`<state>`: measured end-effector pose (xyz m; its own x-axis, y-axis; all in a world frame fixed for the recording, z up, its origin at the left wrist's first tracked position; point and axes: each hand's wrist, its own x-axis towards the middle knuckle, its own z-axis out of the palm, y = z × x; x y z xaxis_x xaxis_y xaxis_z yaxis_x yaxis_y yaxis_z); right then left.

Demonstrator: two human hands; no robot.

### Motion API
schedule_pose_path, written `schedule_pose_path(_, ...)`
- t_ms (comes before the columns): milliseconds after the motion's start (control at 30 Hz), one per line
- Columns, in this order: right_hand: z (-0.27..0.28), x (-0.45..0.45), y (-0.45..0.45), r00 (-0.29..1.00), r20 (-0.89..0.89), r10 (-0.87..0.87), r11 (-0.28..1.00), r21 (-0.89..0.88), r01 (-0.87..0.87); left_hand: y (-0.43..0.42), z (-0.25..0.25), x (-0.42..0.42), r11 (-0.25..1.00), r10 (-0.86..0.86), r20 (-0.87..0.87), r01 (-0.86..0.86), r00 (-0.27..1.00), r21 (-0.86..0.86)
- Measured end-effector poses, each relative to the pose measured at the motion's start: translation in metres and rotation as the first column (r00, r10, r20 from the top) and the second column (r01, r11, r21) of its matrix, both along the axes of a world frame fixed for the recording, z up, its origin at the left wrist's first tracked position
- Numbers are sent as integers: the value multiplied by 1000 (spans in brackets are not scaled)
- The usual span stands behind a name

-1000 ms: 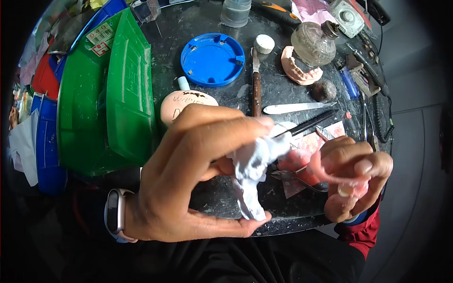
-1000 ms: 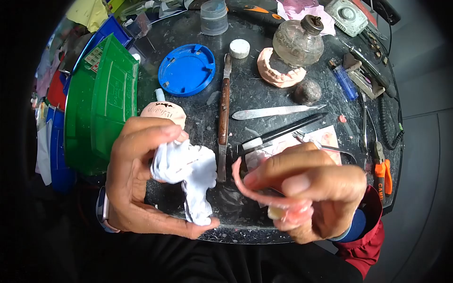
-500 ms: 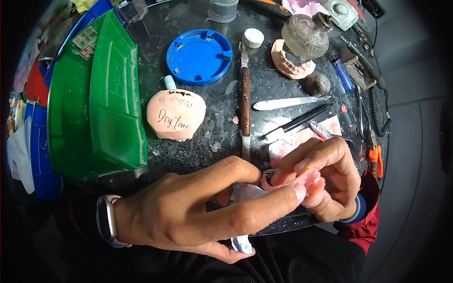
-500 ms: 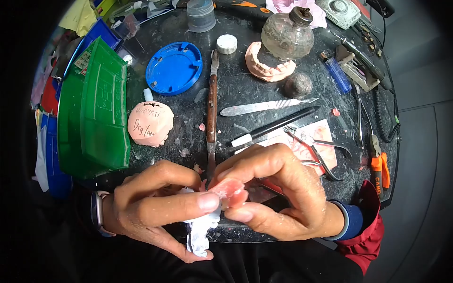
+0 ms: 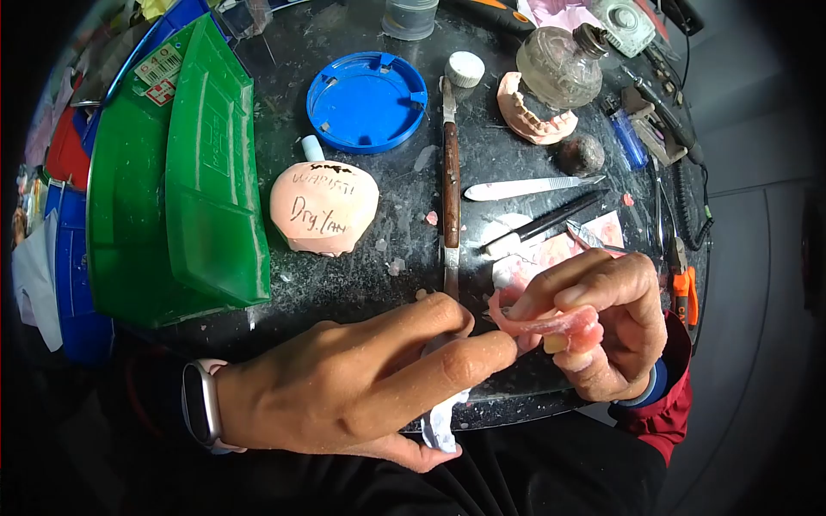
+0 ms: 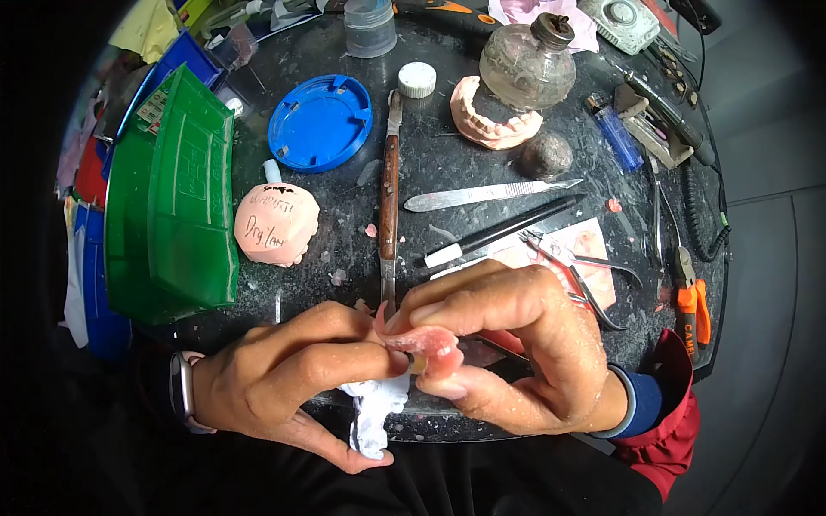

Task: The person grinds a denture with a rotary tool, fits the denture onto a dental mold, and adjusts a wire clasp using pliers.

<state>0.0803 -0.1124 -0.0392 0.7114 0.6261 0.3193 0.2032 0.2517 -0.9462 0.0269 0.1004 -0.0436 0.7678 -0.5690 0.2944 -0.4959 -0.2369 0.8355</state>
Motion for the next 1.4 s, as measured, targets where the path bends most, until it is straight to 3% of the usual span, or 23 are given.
schedule_pose_path(133, 1, 7, -3, 996, 47, 81, 997, 10, -81, 3, -2, -1, 998, -44, -64, 40, 997, -57)
schedule_pose_path(333, -3, 3, -4, 974, 227, 0, 993, -113, 27, -1, 1, 4, 998, -40, 19, 41, 999, -39)
schedule_pose_path(500, 5, 5, -2, 964, 264, 30, 984, -179, 18, 4, 6, 3, 999, -46, -58, 46, 997, 11)
schedule_pose_path(600, 5, 6, -2, 984, 180, -16, 991, -127, 39, 3, 2, 3, 999, -32, 6, 32, 999, -20)
schedule_pose_path(667, 4, 4, -2, 970, 229, -80, 989, -106, 106, 2, 1, 8, 989, -28, 28, 32, 999, -145)
schedule_pose_path(800, 3, 21, -10, 863, 504, 26, 975, -202, 89, 3, 0, 3, 973, 71, -25, -75, 997, -220)
schedule_pose_path(900, -4, 16, -11, 867, 496, -43, 990, -96, 105, -1, -6, 8, 952, 164, 121, -124, 979, -281)
schedule_pose_path(1000, 5, 20, -15, 843, 529, 95, 990, -139, -25, -1, -8, 17, 946, 219, 301, -126, 928, -300)
schedule_pose_path(1167, -2, 3, -2, 501, 861, -88, 967, -46, 250, 1, -11, 17, 935, 264, 345, -151, 901, -321)
schedule_pose_path(1400, -7, 1, -2, 358, 932, -51, 950, -66, 305, 4, -8, 16, 943, 237, 296, -145, 925, -300)
